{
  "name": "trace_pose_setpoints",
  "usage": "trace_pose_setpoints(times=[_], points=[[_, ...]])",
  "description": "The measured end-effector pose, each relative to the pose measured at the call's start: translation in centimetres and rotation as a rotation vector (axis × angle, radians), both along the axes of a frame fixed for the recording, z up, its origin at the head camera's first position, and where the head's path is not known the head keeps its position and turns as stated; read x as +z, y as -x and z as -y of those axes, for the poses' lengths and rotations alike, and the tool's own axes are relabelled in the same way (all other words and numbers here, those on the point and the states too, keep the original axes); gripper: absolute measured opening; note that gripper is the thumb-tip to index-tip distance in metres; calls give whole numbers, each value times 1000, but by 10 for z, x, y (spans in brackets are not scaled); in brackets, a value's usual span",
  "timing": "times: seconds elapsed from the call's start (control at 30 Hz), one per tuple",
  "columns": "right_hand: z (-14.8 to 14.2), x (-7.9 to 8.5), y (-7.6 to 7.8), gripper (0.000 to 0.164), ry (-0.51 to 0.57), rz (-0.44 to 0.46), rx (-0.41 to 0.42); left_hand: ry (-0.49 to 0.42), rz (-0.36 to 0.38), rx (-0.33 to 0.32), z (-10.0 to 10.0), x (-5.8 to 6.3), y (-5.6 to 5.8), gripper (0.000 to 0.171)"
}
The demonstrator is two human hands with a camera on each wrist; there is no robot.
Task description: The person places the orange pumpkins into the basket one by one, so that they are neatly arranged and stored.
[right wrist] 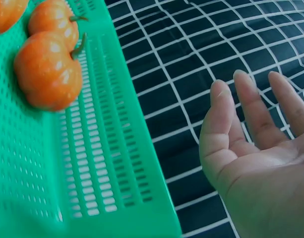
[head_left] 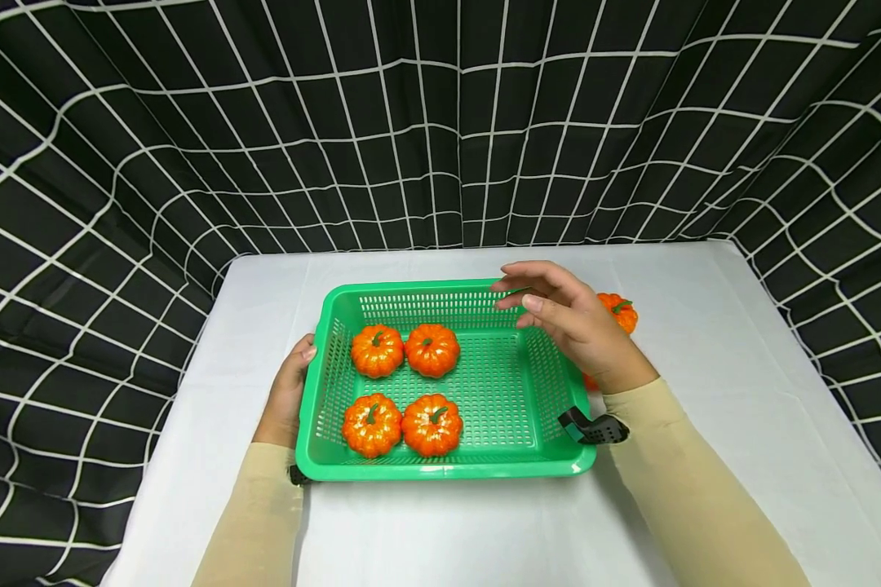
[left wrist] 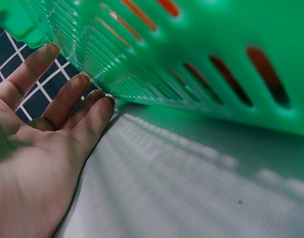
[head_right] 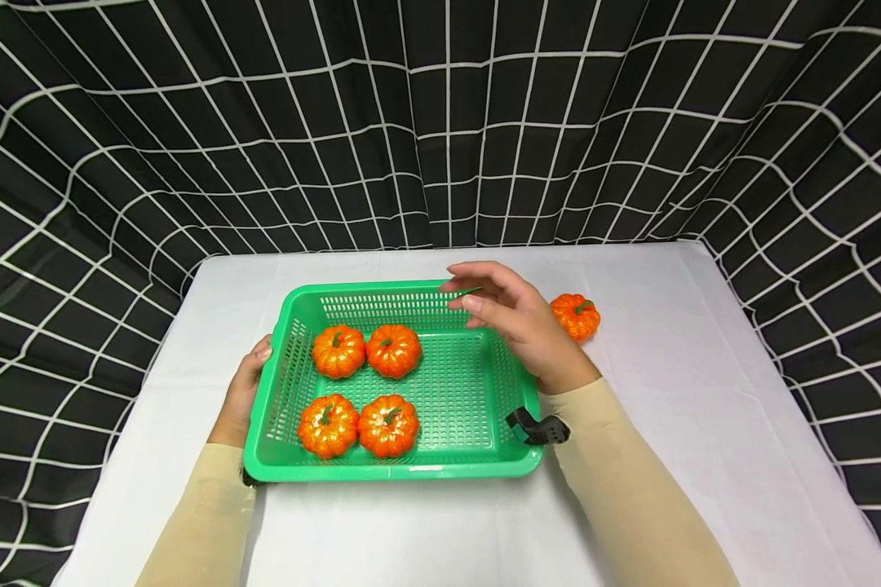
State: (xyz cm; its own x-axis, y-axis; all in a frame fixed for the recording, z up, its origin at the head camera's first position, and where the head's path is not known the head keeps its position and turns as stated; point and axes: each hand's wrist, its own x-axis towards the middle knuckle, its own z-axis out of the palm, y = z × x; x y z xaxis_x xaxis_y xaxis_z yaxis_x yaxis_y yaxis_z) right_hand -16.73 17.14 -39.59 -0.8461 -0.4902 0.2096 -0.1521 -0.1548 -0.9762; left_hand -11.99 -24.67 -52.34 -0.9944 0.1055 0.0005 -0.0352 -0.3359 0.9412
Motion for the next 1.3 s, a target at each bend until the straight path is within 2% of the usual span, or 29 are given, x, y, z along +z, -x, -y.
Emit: trace_pose_setpoints(times=[0.27, 0.63, 0.93, 1.3], points=[[-14, 3, 0, 40, 19, -3, -25, 0, 4, 5, 0, 0, -1, 29], [-30, 2, 0, 41, -11, -13, -55, -5, 10, 13, -1, -1, -1, 31], [-44, 2, 4, 40, 62, -9, -57, -10, 5, 14, 1, -4, 2, 28], [-62, -1, 9, 41, 1, 18, -178, 11, 14, 9, 0, -1, 1, 30]])
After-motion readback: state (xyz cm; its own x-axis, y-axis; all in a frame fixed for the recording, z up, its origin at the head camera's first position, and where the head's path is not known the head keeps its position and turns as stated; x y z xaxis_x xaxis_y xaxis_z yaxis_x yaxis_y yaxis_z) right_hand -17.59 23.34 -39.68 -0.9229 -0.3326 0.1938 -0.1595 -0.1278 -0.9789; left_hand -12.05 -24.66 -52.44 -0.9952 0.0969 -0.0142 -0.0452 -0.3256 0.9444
